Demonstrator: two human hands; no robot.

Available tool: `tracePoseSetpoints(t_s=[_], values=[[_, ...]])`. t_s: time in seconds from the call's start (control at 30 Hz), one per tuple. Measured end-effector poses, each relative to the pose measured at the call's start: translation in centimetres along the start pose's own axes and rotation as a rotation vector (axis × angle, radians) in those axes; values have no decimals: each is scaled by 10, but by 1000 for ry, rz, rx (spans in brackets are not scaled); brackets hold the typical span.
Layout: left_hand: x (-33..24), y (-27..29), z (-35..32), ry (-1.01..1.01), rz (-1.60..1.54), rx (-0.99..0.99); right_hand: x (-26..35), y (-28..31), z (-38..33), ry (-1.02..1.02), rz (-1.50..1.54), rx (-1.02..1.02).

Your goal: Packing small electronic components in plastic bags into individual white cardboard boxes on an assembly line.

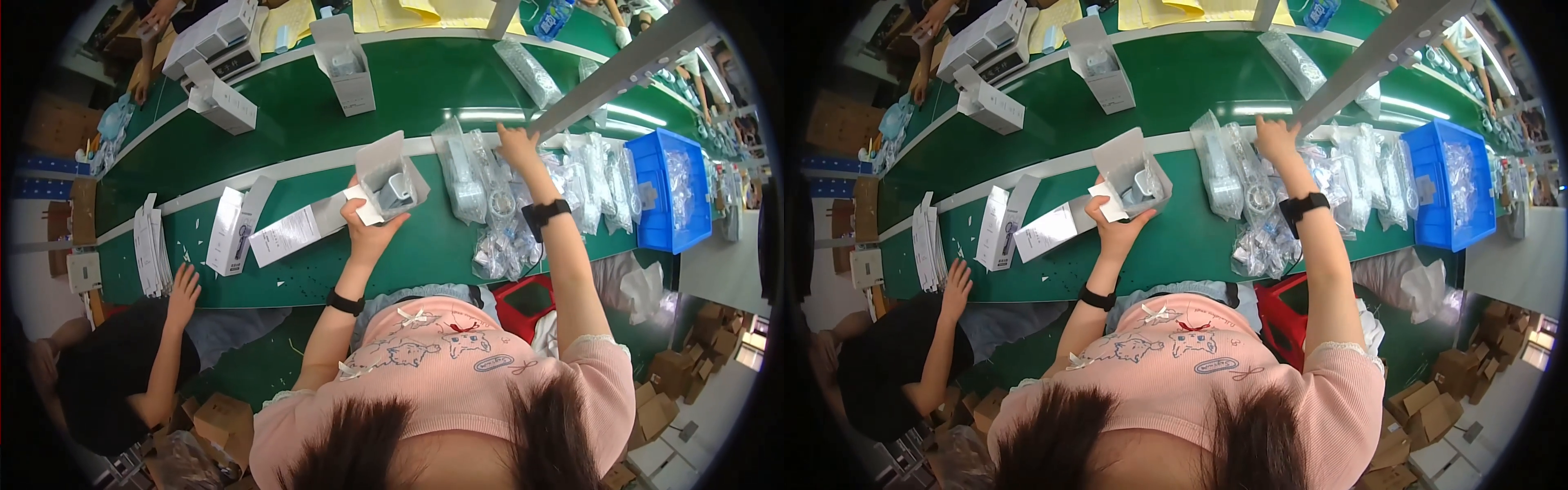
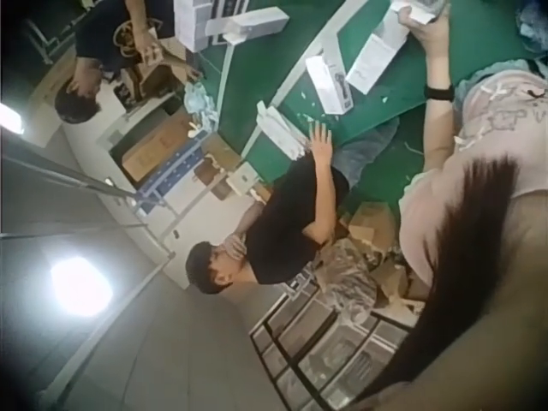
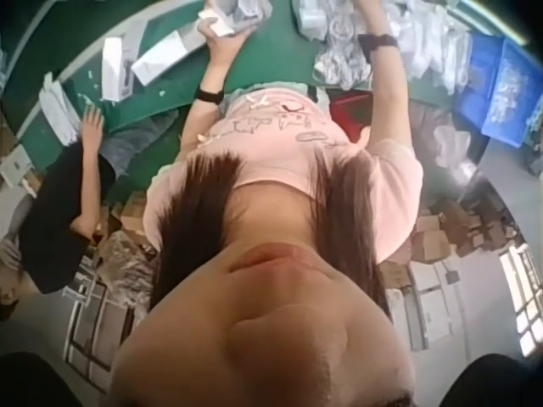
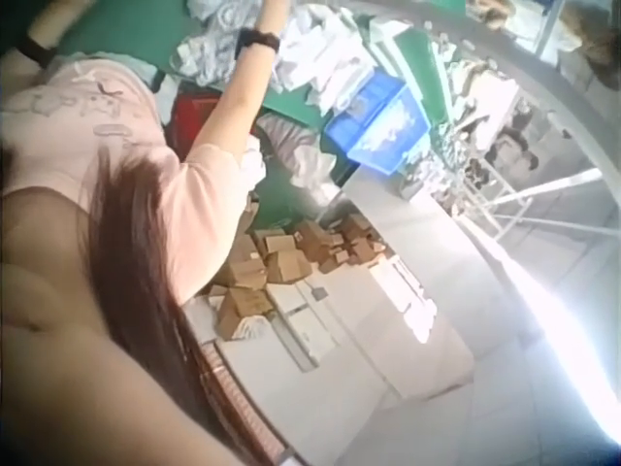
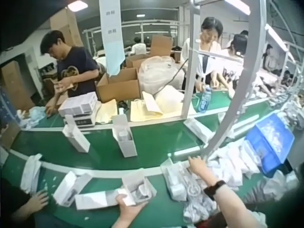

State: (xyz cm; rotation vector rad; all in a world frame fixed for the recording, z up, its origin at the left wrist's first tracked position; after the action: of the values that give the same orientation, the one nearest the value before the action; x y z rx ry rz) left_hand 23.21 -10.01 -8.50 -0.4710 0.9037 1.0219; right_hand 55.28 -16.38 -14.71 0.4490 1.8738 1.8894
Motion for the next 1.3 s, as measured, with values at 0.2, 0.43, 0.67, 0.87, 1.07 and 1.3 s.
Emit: tracePoseSetpoints(t_s=[0.2,0.43,0.67,0.87,1.07,1.3], values=[[-17,16,15,214,300,65,1,-10,-10,132,-55,64],[-11,23,32,407,334,81,9,119,-41,-11,987,-208],[-7,35,46,332,286,-36,106,159,-67,292,1597,-115],[9,36,43,508,237,25,147,167,-76,491,1437,-197],[23,41,38,562,125,32,217,172,-119,1084,590,-418],[14,47,33,521,104,-47,229,160,-125,935,272,-455]])
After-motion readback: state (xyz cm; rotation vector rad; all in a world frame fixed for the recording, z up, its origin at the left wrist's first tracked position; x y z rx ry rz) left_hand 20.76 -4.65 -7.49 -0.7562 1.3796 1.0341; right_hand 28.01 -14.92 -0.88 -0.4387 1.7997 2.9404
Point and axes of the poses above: each hand's wrist, its own z-axis towards the middle knuckle, its own y-axis out of the back of the hand, x = y × z, the point moved 10 cm from there along z, towards the middle knuckle, and after that the axes turned 8 degrees about -z, right-handed, at the moved point
